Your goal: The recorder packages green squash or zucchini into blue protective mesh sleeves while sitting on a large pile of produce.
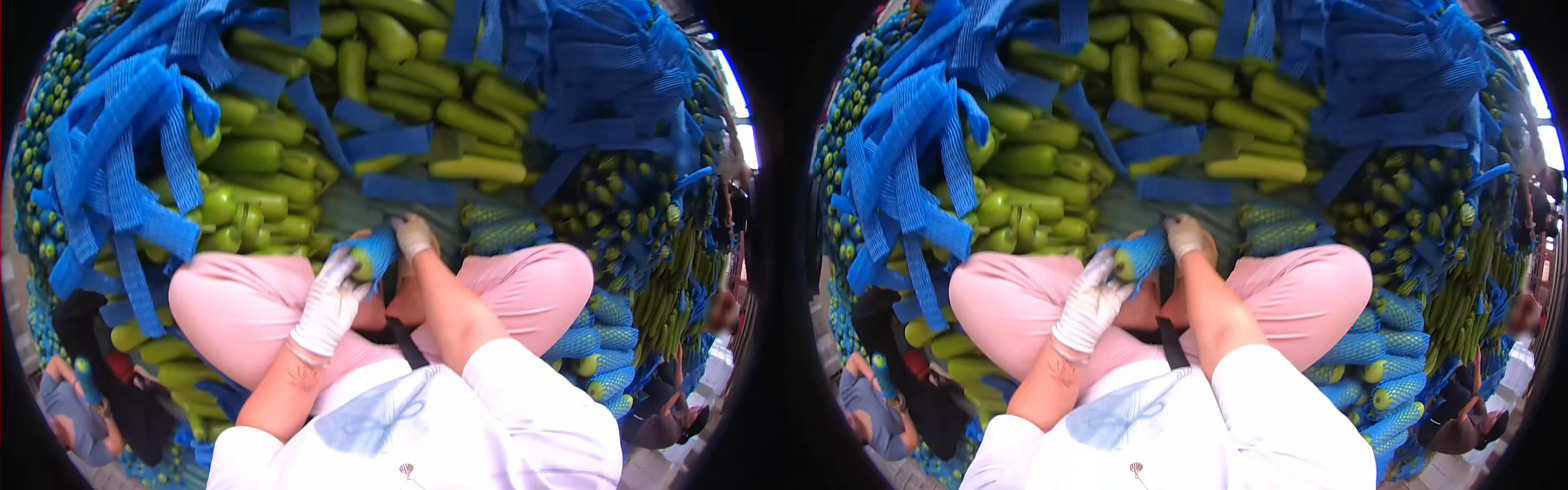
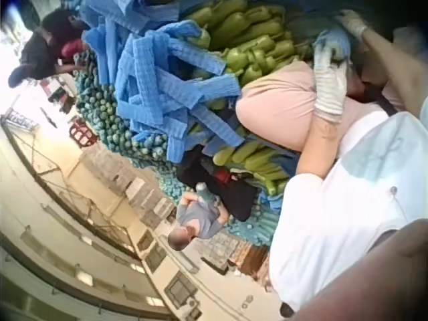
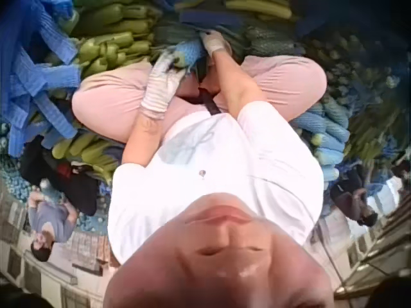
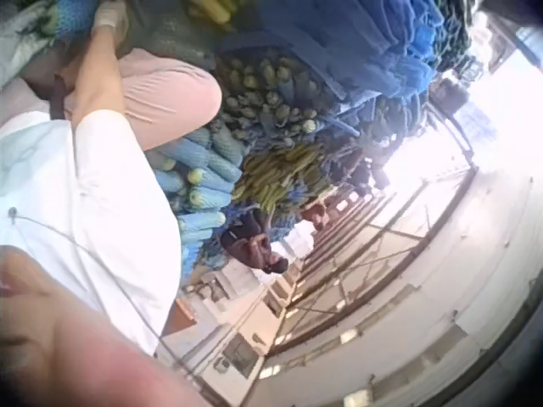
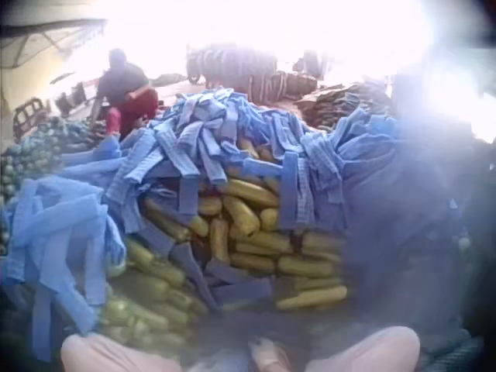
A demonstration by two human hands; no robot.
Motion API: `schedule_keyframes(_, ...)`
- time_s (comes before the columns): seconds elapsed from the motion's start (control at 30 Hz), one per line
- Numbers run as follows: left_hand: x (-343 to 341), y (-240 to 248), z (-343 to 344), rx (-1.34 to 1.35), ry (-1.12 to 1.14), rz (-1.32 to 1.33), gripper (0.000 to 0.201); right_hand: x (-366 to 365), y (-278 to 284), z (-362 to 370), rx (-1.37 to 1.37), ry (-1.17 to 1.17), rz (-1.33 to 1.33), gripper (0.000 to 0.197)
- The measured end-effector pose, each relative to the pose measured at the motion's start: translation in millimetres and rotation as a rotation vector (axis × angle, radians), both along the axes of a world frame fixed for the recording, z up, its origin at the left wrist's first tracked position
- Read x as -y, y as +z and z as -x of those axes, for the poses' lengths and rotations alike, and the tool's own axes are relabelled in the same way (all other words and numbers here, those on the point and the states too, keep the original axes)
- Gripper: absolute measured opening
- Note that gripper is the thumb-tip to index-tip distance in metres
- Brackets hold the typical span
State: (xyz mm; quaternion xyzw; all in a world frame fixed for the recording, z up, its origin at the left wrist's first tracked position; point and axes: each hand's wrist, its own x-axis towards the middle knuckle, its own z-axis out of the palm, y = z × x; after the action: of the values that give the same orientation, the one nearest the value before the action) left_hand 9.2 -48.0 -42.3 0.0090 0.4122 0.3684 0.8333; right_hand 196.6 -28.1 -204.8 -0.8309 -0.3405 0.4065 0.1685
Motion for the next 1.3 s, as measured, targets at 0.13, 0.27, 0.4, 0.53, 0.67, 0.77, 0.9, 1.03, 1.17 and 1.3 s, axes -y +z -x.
schedule_keyframes(0.13, -5, -5, -6, -0.178, -0.030, -0.069, 0.042, 5, 20, -4, 0.094, -0.085, 0.249, 0.055)
schedule_keyframes(0.27, 10, -21, -11, -0.403, -0.226, -0.311, 0.038, 13, 57, 31, 0.018, -0.313, 0.225, 0.056)
schedule_keyframes(0.4, 27, 14, -10, -0.565, -0.667, -0.863, 0.034, 42, 76, 22, -1.385, -0.739, 0.430, 0.049)
schedule_keyframes(0.53, 23, 58, 22, -0.191, -0.464, -0.476, 0.033, 58, 116, 8, -1.619, -0.503, 0.190, 0.047)
schedule_keyframes(0.67, 17, 85, 58, -0.182, -0.206, -0.629, 0.038, 84, 214, -11, -1.500, -0.257, -0.543, 0.057)
schedule_keyframes(0.77, 13, 77, 82, -0.137, -0.111, -0.594, 0.039, 124, 271, -48, -1.355, -0.134, -0.652, 0.071)
schedule_keyframes(0.9, 6, 57, 97, 0.026, -0.217, -0.660, 0.041, 192, 324, -94, -0.911, -0.203, -0.832, 0.073)
schedule_keyframes(1.03, 0, 47, 85, 0.038, -0.276, -0.683, 0.043, 302, 350, -159, -0.531, -0.575, -0.969, 0.060)
schedule_keyframes(1.17, -5, 46, 82, 0.098, -0.302, -0.679, 0.044, 407, 364, -225, -0.044, -0.960, -0.823, 0.065)
schedule_keyframes(1.3, -11, 39, 79, 0.153, -0.330, -0.650, 0.045, 523, 343, -312, 0.818, -1.138, -0.020, 0.101)
